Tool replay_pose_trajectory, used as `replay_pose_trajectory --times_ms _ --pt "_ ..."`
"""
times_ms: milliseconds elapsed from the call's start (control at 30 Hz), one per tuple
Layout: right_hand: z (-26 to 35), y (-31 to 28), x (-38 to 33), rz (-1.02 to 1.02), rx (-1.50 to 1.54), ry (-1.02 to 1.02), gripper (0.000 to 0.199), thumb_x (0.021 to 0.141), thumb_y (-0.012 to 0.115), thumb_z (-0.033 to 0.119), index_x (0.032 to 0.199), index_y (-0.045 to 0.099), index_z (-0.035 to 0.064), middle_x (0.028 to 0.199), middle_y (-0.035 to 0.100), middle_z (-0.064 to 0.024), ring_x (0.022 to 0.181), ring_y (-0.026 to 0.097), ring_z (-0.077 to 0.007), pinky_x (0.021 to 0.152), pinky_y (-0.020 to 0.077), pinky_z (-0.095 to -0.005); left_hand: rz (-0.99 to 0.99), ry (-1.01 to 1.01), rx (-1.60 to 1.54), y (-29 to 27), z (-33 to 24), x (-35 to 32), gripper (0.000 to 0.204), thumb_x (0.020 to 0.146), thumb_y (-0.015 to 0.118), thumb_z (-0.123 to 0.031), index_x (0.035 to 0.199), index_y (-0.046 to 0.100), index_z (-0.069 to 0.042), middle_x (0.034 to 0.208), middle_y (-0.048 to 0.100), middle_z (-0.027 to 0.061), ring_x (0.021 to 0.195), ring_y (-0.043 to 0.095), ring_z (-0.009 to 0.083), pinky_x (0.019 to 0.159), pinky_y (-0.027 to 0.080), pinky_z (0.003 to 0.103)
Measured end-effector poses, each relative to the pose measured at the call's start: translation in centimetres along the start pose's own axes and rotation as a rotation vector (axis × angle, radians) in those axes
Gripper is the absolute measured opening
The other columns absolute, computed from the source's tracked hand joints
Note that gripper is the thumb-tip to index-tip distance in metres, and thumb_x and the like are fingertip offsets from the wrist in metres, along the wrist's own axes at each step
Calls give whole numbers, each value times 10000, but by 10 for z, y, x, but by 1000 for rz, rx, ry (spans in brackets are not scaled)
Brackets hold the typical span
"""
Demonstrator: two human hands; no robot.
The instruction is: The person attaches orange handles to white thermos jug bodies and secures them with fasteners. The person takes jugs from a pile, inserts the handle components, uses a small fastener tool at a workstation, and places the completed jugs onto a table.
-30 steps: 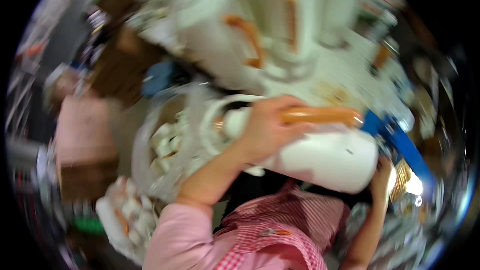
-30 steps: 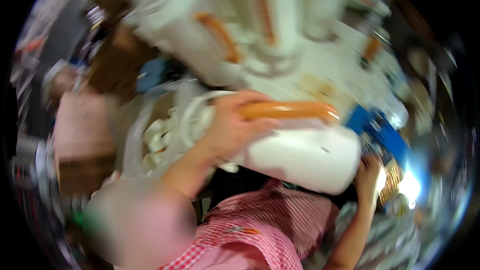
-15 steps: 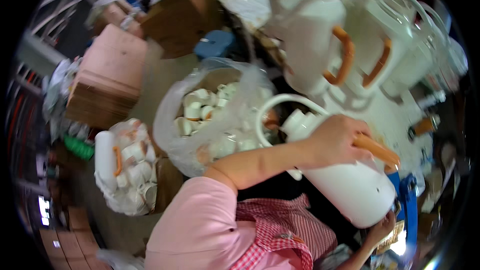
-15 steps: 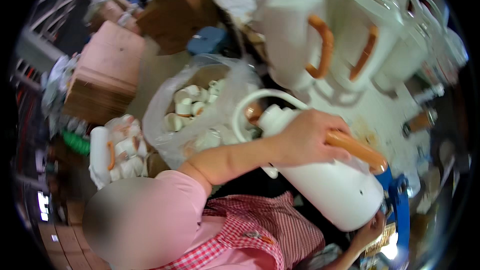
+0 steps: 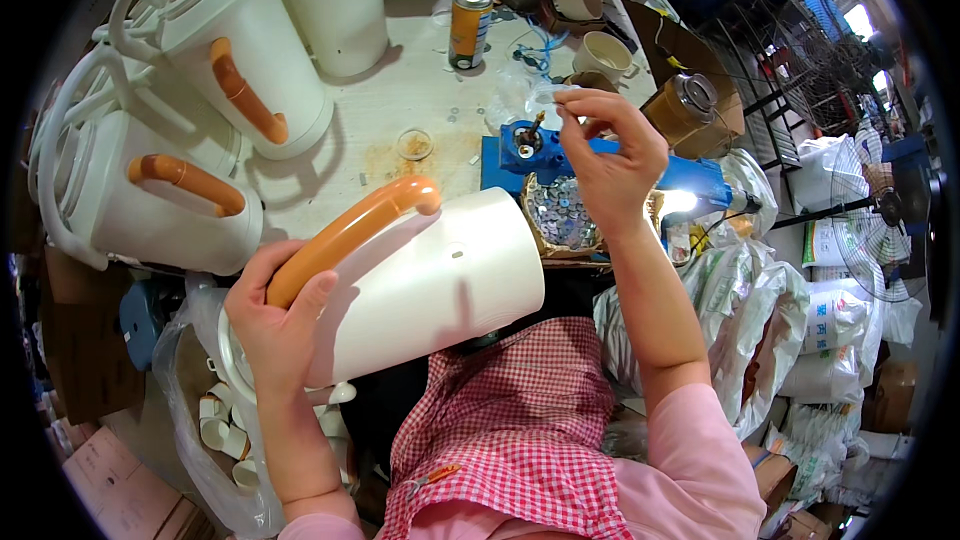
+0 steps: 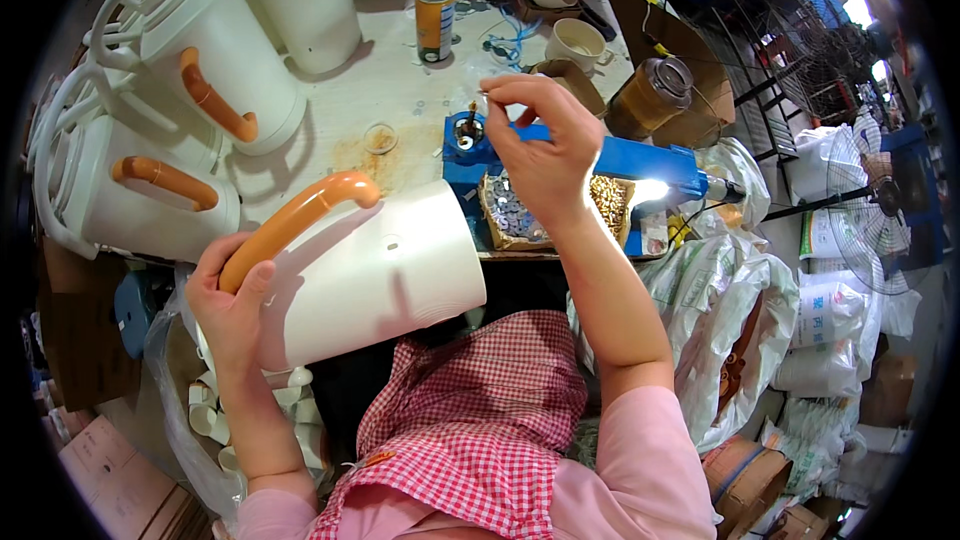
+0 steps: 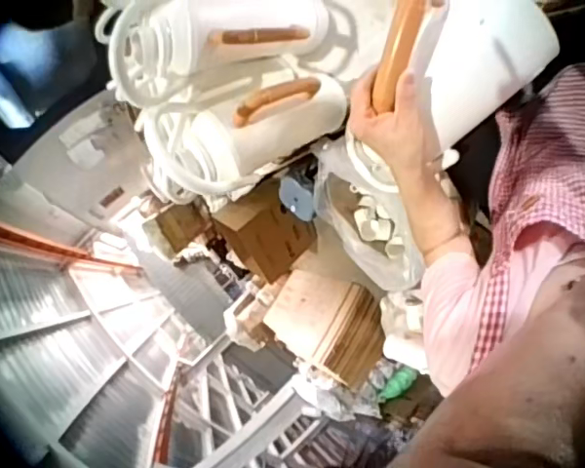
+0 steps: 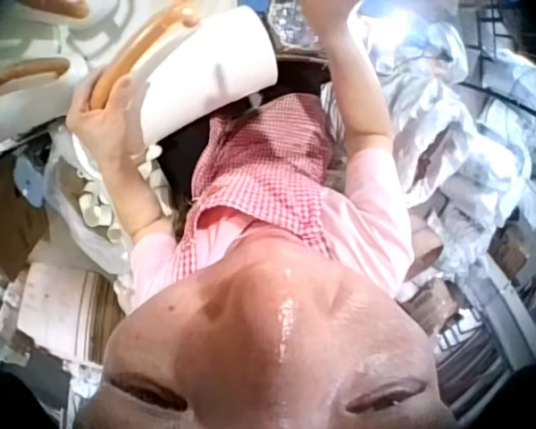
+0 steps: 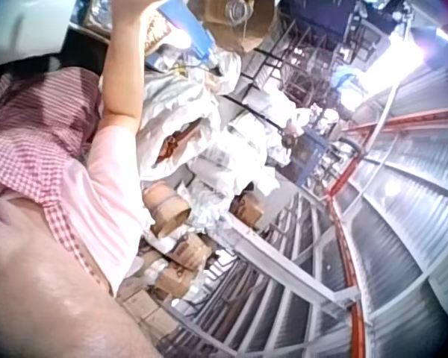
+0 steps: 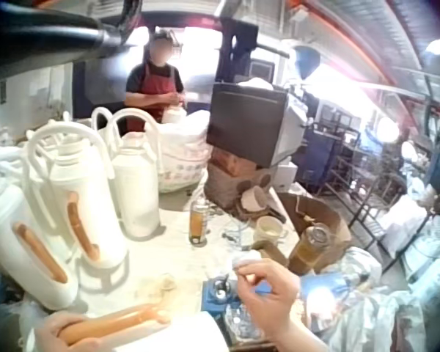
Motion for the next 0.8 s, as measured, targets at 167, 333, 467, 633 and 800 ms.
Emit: replay_pose_trajectory --times_ms 167,333,467,633,800 --pt "13 23 -1 212 -217 -297 204 714 752 -50 864 672 62 915 740 -53 738 692 -208 619 534 -293 -39 -24 4 -10 5 -5 338 804 853 -141 1042 677 23 910 678 30 821 610 102 771 498 243" --pt "22 26 -6 258 -353 -447 210 701 744 -45 857 665 73 948 737 -48 742 695 -230 627 550 -319 -22 -24 4 -8 4 1 352 803 858 -144 1057 680 23 917 679 26 813 601 97 765 494 236" --pt "25 15 -9 184 -266 -336 212 746 753 -23 924 661 48 998 730 -99 771 692 -238 676 549 -312 -39 -42 52 -20 5 5 350 800 857 -117 1065 682 28 932 683 30 833 608 103 778 497 238" --pt "-6 36 -86 392 724 682 331 1013 563 244 1194 550 -33 1072 683 -87 964 625 -137 892 499 -295 -184 112 84 -63 -15 19 334 784 844 -38 1072 689 33 969 691 42 890 624 118 823 505 252" --pt "-8 52 -80 362 675 743 451 955 703 177 1320 548 -37 1160 665 -61 1048 595 -108 933 493 -290 -261 365 95 -14 -72 50 301 791 841 -26 1049 699 30 952 693 31 859 628 109 818 503 239"
Point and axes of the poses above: each hand's wrist, its own x-axis towards the middle knuckle, its own y-axis out of the palm, z = x × y, the point moved 9 cm from there along x, towards the middle knuckle
